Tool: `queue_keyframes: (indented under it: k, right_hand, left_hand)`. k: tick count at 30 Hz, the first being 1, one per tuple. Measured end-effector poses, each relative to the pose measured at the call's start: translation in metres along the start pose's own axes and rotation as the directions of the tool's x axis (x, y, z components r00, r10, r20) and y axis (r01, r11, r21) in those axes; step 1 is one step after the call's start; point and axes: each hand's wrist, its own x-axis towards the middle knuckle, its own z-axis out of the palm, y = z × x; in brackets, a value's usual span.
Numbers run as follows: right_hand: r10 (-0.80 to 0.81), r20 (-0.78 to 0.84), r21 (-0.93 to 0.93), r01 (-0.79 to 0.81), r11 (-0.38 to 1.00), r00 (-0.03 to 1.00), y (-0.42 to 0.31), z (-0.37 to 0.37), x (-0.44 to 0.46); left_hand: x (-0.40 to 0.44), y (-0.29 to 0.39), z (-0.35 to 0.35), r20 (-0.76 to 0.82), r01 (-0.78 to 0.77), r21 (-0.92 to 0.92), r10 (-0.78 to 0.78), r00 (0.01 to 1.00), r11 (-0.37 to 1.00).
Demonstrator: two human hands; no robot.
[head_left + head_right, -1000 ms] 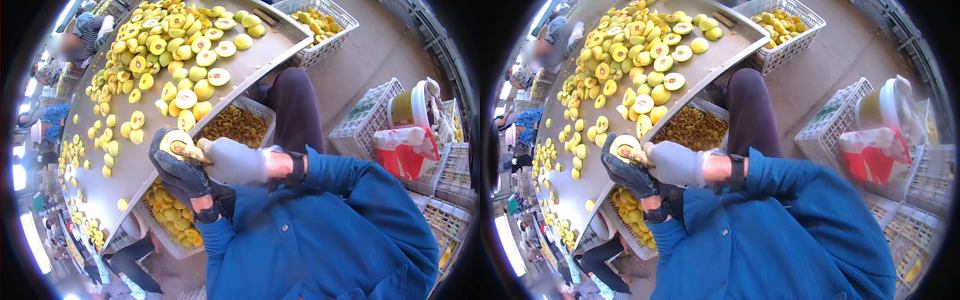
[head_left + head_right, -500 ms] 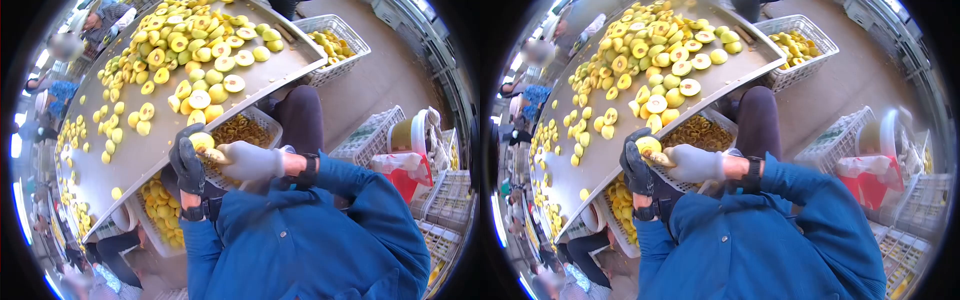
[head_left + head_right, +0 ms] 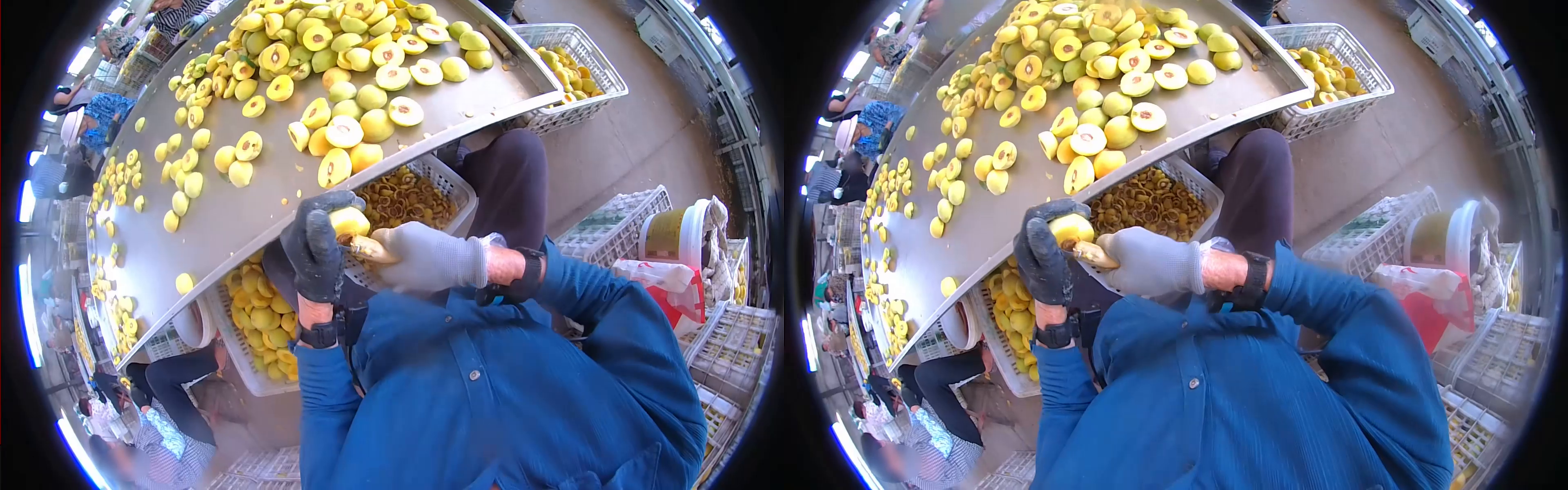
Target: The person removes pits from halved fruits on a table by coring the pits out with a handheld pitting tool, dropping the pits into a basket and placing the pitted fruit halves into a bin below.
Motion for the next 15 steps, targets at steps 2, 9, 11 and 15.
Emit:
queue_keyframes:
  k: [2,9,11,15]
  right_hand:
    - [-0.087,-0.08,0.191,0.101,0.976,0.993,-0.009,0.007,0.001]
    - [-0.019,0.002,-0.024,0.019,1.0,1.0,-0.016,-0.008,-0.007]
    - [-0.087,0.021,0.031,0.086,0.996,0.996,-0.015,-0.006,-0.004]
    - [0.063,0.24,0.258,-0.126,0.958,0.969,-0.029,0.0,0.003]
  left_hand:
    - [0.003,0.0,0.004,-0.11,0.044,-0.153,-0.061,0.992,0.987]
    - [0.001,0.004,0.008,-0.04,-0.001,-0.19,-0.007,0.999,0.982]
    - [0.005,0.009,-0.008,0.085,-0.009,-0.133,0.02,0.996,0.991]
    - [0.006,0.002,-0.023,0.035,0.093,-0.306,-0.087,0.996,0.947]
